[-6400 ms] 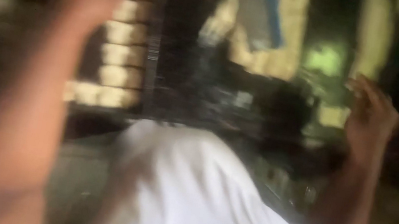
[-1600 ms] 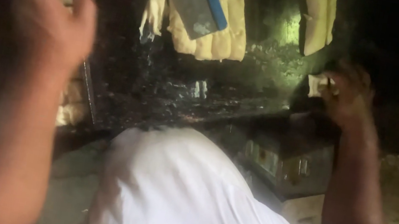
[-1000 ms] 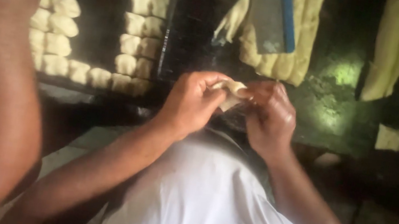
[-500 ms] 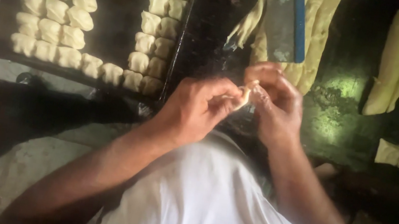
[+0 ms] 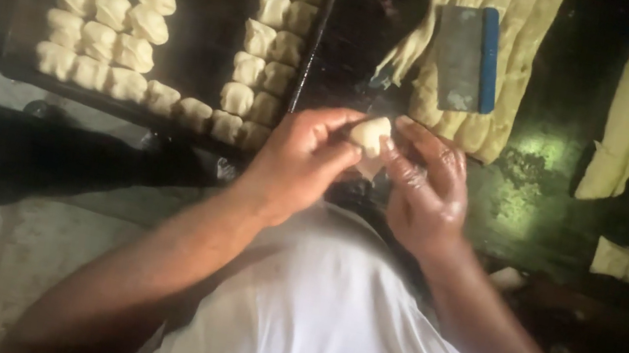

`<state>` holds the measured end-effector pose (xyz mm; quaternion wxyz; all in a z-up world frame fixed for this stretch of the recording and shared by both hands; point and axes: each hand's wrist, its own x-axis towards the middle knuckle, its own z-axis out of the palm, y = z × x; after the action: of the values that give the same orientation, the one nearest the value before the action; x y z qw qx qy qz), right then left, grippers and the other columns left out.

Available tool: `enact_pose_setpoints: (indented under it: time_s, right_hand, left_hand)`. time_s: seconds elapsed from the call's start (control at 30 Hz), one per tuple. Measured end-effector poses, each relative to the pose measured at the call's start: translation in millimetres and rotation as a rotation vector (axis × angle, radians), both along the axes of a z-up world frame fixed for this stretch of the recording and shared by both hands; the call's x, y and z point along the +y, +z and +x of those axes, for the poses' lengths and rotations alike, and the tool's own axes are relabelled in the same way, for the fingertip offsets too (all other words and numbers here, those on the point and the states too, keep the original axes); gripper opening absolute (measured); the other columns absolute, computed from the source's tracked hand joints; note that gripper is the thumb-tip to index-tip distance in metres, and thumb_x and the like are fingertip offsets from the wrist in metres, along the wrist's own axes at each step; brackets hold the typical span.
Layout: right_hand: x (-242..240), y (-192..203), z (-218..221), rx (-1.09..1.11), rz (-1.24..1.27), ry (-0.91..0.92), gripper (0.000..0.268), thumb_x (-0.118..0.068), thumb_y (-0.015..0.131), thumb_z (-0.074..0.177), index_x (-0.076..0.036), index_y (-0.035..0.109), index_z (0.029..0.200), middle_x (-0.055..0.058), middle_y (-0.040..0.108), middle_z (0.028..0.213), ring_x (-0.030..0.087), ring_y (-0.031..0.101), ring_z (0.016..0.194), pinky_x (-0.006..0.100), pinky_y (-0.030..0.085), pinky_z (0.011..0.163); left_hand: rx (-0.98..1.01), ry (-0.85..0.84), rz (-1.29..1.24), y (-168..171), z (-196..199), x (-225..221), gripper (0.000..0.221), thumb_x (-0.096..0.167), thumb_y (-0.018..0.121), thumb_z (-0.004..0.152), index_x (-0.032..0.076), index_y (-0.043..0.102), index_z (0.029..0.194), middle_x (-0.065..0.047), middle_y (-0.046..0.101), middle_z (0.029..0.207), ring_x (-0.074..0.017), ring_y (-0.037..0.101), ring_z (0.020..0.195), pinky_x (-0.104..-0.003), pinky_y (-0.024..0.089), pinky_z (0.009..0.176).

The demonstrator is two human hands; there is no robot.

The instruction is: Shape pieces of dough and place them into a baking tray.

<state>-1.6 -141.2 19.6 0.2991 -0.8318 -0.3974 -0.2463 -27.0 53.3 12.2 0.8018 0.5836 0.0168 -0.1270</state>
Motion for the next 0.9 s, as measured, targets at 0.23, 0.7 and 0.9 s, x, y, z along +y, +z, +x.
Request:
enact_pose_setpoints:
  time_s: [0.23, 0.7, 0.9]
  right_hand:
    - [-13.1, -38.0, 26.1, 0.094, -0.15, 0.006, 0.016, -0.001, 0.077, 0.084, -0.011, 0.077, 0.095, 0.02, 0.071, 0.115, 0.03, 0.062, 0.11, 0.043, 0.049, 0.09]
    - [9.2, -81.2, 143.6, 0.215, -0.573, -0.268, 0.013, -0.015, 0.073, 0.096, -0.009, 0.077, 0.106, 0.015, 0.074, 0.112, 0.033, 0.066, 0.108, 0.046, 0.054, 0.095]
    - [4.5, 22.2, 95.2, 1.075, -0.17, 0.206, 0.024, -0.014, 0.07, 0.091, -0.007, 0.076, 0.114, 0.01, 0.077, 0.113, 0.024, 0.075, 0.099, 0.038, 0.062, 0.089]
  left_hand:
    - [0.119, 0.032, -0.159, -18.8, 3.2, 15.6, 0.038, 0.003, 0.073, 0.091, -0.005, 0.065, 0.128, -0.007, 0.074, 0.103, -0.012, 0.07, 0.09, -0.026, 0.06, 0.082]
    - [0.098, 0.128, -0.159, -19.0, 13.0, 30.9, 0.028, 0.008, 0.064, 0.098, -0.002, 0.066, 0.124, -0.009, 0.074, 0.103, -0.0165, 0.075, 0.092, -0.031, 0.064, 0.086]
    - [-0.034, 0.223, -0.097, -37.2, 12.9, 30.0, 0.028, 0.001, 0.06, 0.097, -0.003, 0.068, 0.123, -0.01, 0.075, 0.104, -0.0175, 0.073, 0.093, -0.031, 0.062, 0.084]
